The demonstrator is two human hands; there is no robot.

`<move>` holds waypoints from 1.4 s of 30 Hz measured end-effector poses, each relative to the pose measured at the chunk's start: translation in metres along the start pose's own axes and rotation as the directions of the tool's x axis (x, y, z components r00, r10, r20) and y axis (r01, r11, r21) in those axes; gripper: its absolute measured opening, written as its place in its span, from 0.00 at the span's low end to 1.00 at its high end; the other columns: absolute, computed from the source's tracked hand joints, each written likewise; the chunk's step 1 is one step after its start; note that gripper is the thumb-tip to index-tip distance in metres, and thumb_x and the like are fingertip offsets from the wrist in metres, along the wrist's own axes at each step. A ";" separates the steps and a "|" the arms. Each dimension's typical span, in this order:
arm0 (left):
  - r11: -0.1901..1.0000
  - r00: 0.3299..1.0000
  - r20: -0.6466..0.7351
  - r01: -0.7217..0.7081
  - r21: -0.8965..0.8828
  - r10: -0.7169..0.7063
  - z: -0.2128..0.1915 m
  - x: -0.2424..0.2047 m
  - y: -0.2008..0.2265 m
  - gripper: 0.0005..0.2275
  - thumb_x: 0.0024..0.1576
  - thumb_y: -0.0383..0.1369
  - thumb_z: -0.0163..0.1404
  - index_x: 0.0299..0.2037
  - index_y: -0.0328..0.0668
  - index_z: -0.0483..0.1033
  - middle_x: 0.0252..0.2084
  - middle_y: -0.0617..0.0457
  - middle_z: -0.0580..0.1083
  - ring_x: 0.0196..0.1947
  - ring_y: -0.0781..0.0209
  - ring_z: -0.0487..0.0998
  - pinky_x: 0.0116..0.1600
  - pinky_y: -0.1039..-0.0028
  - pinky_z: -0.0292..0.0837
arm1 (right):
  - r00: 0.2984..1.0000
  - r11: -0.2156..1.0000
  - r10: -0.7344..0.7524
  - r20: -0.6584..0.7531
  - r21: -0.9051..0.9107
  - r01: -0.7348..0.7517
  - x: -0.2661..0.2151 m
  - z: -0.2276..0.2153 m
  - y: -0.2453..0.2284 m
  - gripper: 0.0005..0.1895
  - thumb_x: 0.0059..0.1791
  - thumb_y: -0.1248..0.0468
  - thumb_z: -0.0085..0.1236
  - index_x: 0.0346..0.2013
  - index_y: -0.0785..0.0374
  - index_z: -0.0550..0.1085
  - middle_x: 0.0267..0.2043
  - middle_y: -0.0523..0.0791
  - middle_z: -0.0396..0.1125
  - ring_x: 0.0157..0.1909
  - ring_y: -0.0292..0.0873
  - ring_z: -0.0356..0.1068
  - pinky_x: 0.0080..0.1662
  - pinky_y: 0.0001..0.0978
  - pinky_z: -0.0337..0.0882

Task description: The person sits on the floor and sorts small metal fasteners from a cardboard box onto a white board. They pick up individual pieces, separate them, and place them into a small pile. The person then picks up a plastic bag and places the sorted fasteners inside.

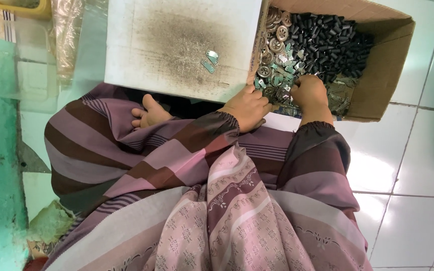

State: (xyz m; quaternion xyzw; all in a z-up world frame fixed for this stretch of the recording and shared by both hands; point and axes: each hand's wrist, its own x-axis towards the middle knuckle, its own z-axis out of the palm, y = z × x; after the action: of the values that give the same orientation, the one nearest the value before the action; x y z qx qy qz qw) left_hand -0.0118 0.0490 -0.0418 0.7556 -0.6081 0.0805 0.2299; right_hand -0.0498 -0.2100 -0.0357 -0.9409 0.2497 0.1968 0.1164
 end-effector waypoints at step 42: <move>0.804 0.811 -0.021 0.584 0.111 -0.585 -0.184 -0.062 -0.035 0.14 0.68 0.31 0.49 0.63 0.45 0.74 0.68 0.39 0.61 0.72 0.39 0.58 0.71 0.44 0.53 | 0.574 0.778 -0.490 -0.656 -0.031 0.628 -0.069 -0.024 -0.213 0.13 0.48 0.66 0.64 0.47 0.64 0.81 0.39 0.49 0.68 0.44 0.56 0.69 0.48 0.47 0.70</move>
State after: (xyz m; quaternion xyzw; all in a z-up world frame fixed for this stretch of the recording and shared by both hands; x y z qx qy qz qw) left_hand 0.0357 0.1910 0.0865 0.9183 -0.3422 0.0344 0.1963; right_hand 0.0125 -0.0075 0.0409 -0.9624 -0.0191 -0.2045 0.1780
